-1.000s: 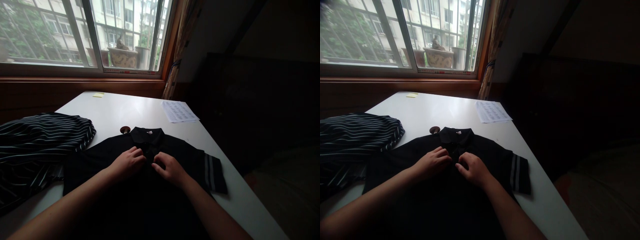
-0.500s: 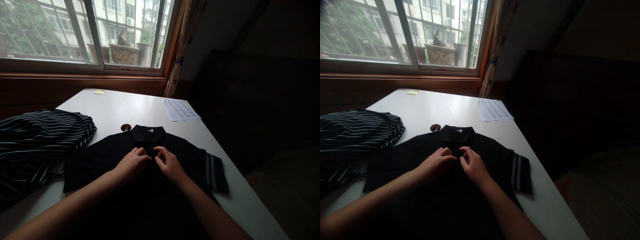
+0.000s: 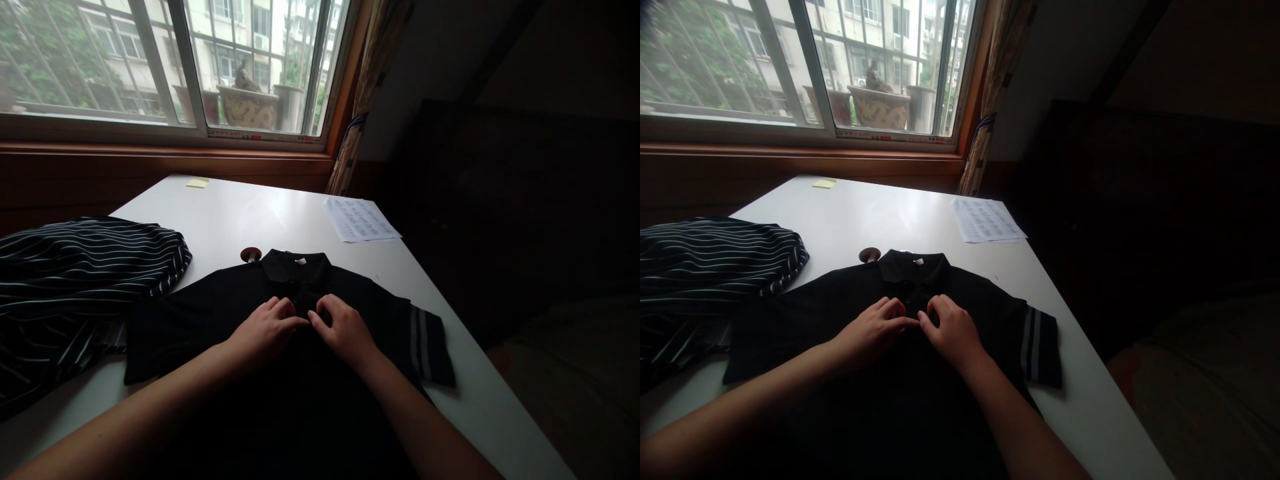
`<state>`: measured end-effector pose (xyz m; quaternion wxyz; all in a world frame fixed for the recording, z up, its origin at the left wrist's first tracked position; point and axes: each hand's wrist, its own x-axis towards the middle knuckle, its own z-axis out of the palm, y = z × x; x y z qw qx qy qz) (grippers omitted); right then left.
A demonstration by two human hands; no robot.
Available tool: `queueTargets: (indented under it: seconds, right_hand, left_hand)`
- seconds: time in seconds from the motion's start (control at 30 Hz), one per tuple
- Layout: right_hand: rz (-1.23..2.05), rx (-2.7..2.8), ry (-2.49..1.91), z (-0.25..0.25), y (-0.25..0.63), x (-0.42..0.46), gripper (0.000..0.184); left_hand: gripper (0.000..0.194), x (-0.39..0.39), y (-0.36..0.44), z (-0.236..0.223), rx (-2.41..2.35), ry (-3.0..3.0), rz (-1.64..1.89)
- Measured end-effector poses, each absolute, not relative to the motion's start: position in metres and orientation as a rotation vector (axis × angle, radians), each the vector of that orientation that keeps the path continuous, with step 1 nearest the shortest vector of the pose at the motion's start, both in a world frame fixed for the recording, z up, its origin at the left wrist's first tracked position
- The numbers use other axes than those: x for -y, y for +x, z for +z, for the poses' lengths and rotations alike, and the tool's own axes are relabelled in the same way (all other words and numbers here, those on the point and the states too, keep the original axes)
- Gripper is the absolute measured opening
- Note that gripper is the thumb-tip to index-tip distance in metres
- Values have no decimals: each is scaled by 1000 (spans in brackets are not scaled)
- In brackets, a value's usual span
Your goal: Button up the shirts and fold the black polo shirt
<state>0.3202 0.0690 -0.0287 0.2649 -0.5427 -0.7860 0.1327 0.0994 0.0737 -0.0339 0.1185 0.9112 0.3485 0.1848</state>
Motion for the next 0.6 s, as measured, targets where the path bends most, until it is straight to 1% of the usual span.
queueTargets:
  seconds: [0.13, 0.3, 0.37, 0.43, 0.6]
  right_hand:
    - [339, 2064, -1487, -31, 320, -69, 4]
    - [472, 1978, -1471, -31, 323, -70, 24]
    - [549, 1977, -1454, -31, 324, -71, 28]
    - [629, 1967, -1430, -31, 326, -72, 29]
    - [727, 1874, -1358, -31, 326, -74, 23]
  left_hand:
    - [40, -75, 98, -36, -1040, 2610, 584]
    - [28, -79, 96, -38, -1043, 2560, 605]
    - [28, -79, 96, -38, -1037, 2573, 605]
    - [29, -79, 97, -38, -1034, 2587, 609]
    - [23, -78, 99, -35, -1045, 2561, 607]
